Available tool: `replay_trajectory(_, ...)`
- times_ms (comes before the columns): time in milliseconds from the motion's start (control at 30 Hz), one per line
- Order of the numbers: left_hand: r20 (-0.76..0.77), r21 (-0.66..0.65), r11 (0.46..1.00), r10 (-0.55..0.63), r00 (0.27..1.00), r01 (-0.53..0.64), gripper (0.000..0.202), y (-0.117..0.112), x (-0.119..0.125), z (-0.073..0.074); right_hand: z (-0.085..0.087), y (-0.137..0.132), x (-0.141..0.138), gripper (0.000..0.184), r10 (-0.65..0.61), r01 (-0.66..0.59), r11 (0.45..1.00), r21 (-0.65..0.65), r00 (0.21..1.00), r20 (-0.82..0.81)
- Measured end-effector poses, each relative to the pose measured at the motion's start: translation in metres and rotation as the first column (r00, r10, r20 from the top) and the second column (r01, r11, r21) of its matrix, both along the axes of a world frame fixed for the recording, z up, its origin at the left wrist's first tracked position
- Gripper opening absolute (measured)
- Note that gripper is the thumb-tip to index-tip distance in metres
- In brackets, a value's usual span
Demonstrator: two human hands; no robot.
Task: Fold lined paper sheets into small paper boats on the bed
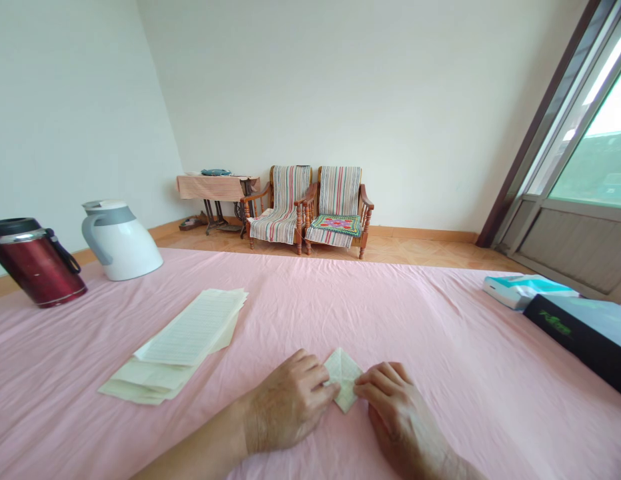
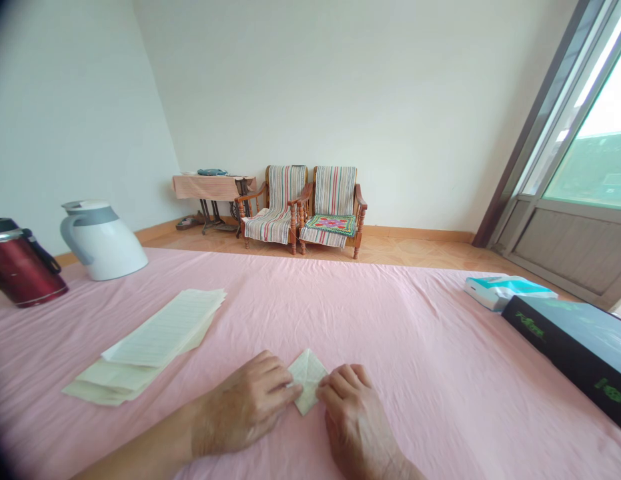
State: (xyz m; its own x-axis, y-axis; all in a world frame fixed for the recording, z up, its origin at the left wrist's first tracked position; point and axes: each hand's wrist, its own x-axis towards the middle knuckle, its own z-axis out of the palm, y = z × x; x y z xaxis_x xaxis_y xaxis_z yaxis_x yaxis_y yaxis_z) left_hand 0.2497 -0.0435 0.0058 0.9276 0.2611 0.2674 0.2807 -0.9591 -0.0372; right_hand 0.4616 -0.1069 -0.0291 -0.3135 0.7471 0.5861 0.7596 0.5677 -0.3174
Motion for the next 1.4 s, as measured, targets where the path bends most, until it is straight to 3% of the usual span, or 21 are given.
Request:
replay_trajectory(133, -0.028, 0.016, 1.000, 0.017, 0.999, -0.016, 0.013, -0.003, 0.000, 0.002, 0.004, -0.001, -0.003, 0.032, -0.014, 0.013, 0.998, 0.054, 0.999, 0.037)
replay_trajectory(300, -0.039, -0.005, 1.000, -0.001, 0.999, 0.001, 0.013, -0.003, 0.001, 0.001, 0.003, 0.004, -0.007, 0.046, 0.015, -0.049, 0.985, 0.166, 0.980, 0.200)
replay_trajectory(500, -0.045, -0.074, 0.997, 0.006, 0.999, -0.009, 0.014, -0.003, 0.002, -0.002, -0.003, 0.005, -0.011, 0.040, -0.017, -0.039, 0.985, 0.171, 0.949, 0.314)
replay_trajectory(667, -0.046, -0.105, 0.992, 0.061, 0.997, -0.065, 0.016, -0.006, 0.000, -0.002, -0.010, 0.006, -0.007, 0.037, -0.111, 0.015, 0.965, 0.264, 0.928, 0.355)
replay_trajectory(867, 0.019, -0.176, 0.978, 0.120, 0.993, -0.115, 0.025, -0.011, -0.004, -0.005, -0.017, 0.007, 0.011, 0.039, -0.148, -0.046, 0.937, 0.347, 0.846, 0.512)
replay_trajectory(1067, 0.073, -0.198, 0.973, 0.137, 0.988, -0.120, 0.026, -0.012, -0.005, -0.012, -0.019, -0.002, -0.002, 0.035, -0.289, 0.161, 0.920, 0.356, 0.894, 0.343)
replay_trajectory(1400, 0.094, -0.146, 0.985, 0.104, 0.990, -0.090, 0.028, -0.015, -0.007, -0.004, -0.019, -0.008, 0.002, 0.034, -0.359, 0.286, 0.906, 0.313, 0.910, 0.206)
